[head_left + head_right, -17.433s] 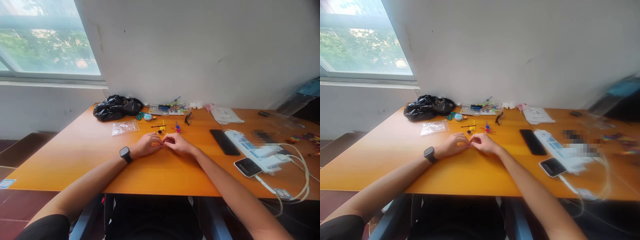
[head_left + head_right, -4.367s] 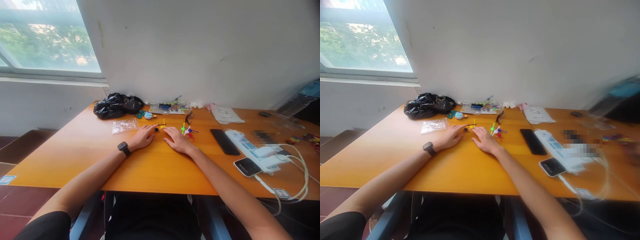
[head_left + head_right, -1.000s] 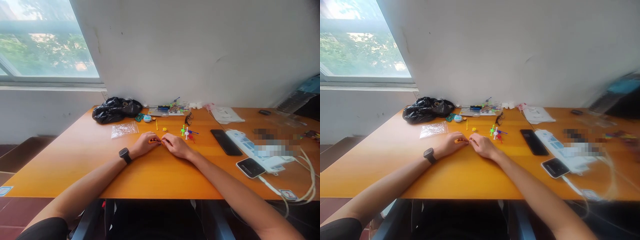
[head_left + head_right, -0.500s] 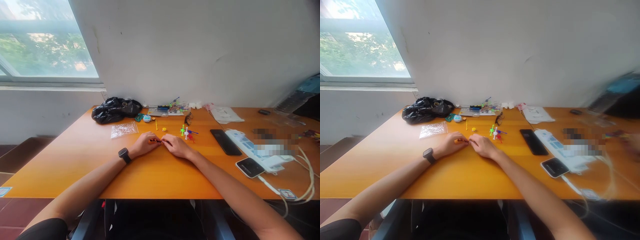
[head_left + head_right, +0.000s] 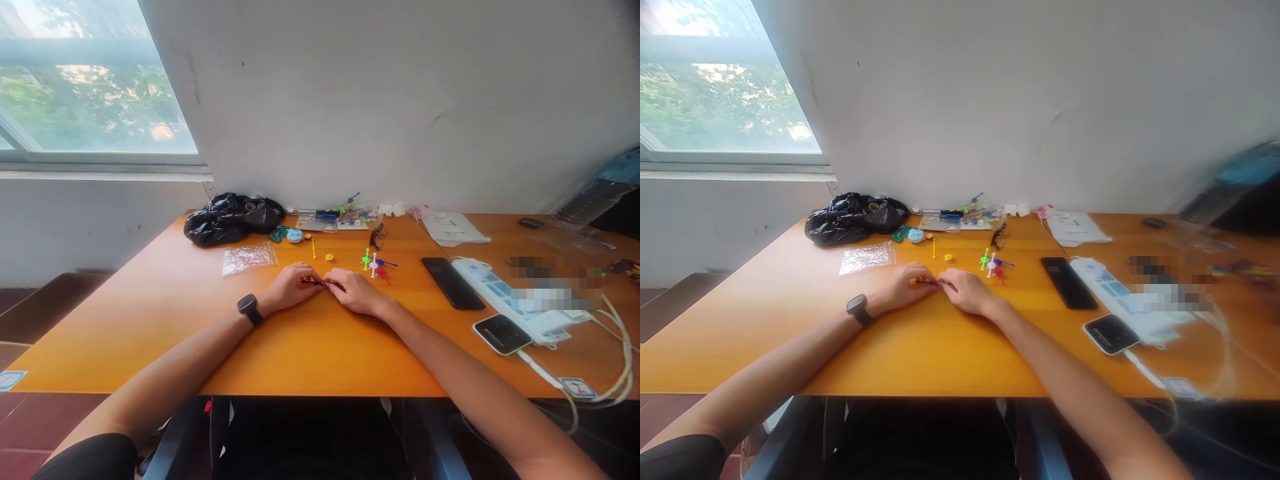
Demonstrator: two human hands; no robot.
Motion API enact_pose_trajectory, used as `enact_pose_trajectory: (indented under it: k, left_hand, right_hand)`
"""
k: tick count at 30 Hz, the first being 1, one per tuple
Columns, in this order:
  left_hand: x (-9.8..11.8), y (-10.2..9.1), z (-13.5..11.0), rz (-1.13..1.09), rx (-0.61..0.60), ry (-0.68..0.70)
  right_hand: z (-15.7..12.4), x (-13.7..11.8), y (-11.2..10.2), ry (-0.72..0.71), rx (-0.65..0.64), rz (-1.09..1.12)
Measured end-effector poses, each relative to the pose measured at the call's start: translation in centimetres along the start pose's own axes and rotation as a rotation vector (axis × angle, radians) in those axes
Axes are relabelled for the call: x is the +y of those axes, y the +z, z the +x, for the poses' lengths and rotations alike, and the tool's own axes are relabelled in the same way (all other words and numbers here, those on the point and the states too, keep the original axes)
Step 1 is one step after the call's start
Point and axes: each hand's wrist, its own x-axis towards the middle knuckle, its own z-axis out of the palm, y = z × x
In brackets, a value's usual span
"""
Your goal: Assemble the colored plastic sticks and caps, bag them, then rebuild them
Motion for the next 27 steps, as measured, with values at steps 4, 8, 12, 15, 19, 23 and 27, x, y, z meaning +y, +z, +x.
enact_pose_trajectory:
  k: [4, 8, 12, 15, 19, 23, 27]
  left_hand:
    - [-0.09, 0.05, -0.01, 0.003, 0.001, -0.005]
    - [0.01, -0.33, 0.02, 0.017, -0.037, 0.035]
    - [0.28, -0.81, 0.04, 0.016, -0.083, 0.048]
    - [0.32, -0.80, 0.09, 0.005, -0.087, 0.000]
    - [0.05, -0.46, 0.14, 0.018, -0.093, -0.034]
    - [-0.17, -0.21, 0.04, 0.080, -0.091, -0.015]
    - [0.10, -0.10, -0.13, 0.126, -0.090, 0.004]
  right_hand:
    - [-0.02, -0.12, -0.05, 0.009, -0.010, -0.003]
    - [-0.04, -0.03, 0.12, 0.017, 0.006, -0.020]
    - [0.00, 0.09, 0.25, 0.024, 0.016, -0.017]
    - [0.02, 0.01, 0.18, 0.034, 0.015, -0.015]
    - [0.03, -0.10, 0.07, 0.035, 0.009, -0.010]
    - [0.13, 0.10, 0.18, 0.027, 0.023, -0.009]
    - [0.20, 0.21, 0.11, 0.034, 0.044, 0.006]
